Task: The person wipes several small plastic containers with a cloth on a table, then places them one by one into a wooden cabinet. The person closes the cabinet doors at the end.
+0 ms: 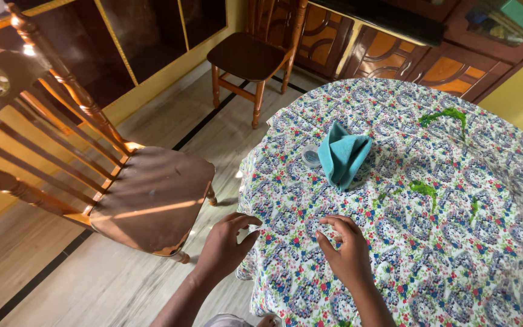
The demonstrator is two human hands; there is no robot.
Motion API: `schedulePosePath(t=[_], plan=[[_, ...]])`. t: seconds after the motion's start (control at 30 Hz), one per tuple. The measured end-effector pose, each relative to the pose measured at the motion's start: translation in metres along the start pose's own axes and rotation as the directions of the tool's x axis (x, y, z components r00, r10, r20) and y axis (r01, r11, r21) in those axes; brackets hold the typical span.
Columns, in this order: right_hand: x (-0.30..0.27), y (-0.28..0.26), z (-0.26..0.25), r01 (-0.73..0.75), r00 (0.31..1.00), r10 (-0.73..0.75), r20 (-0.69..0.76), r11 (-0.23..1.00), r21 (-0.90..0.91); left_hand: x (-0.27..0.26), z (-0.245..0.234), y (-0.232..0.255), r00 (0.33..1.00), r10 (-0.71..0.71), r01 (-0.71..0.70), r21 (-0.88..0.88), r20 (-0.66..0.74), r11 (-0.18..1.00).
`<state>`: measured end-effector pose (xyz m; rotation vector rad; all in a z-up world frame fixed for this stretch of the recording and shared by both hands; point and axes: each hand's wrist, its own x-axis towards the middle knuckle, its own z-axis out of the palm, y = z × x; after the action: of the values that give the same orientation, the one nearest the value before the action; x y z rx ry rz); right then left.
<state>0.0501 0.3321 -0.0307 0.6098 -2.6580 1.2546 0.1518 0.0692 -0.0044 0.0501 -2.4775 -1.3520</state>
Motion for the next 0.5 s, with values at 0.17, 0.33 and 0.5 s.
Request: schedulePosePath(t=[0.17,0.33,0.5], plan=[[0.043,0.032,0.017,0.023,0.999,-0.021,0.047,0.999,-0.045,0.050,0.020,-0.026,0.998,-0.051,0.052,-0.017,0.030,0.999],[0.089,0.065,0.046,-0.096,0.991,0.100,0.088,0.994,-0.049,0.106,0.041,-0.059,0.990,-0.007,0.007,0.004,0.142,1.000],[0.141,0.106,0.085,-0.241,0.967,0.243,0.074,0.970,-0.030,0.181,0.073,-0.103,0.974,-0.004,0.006,-0.008,0.228,1.000]])
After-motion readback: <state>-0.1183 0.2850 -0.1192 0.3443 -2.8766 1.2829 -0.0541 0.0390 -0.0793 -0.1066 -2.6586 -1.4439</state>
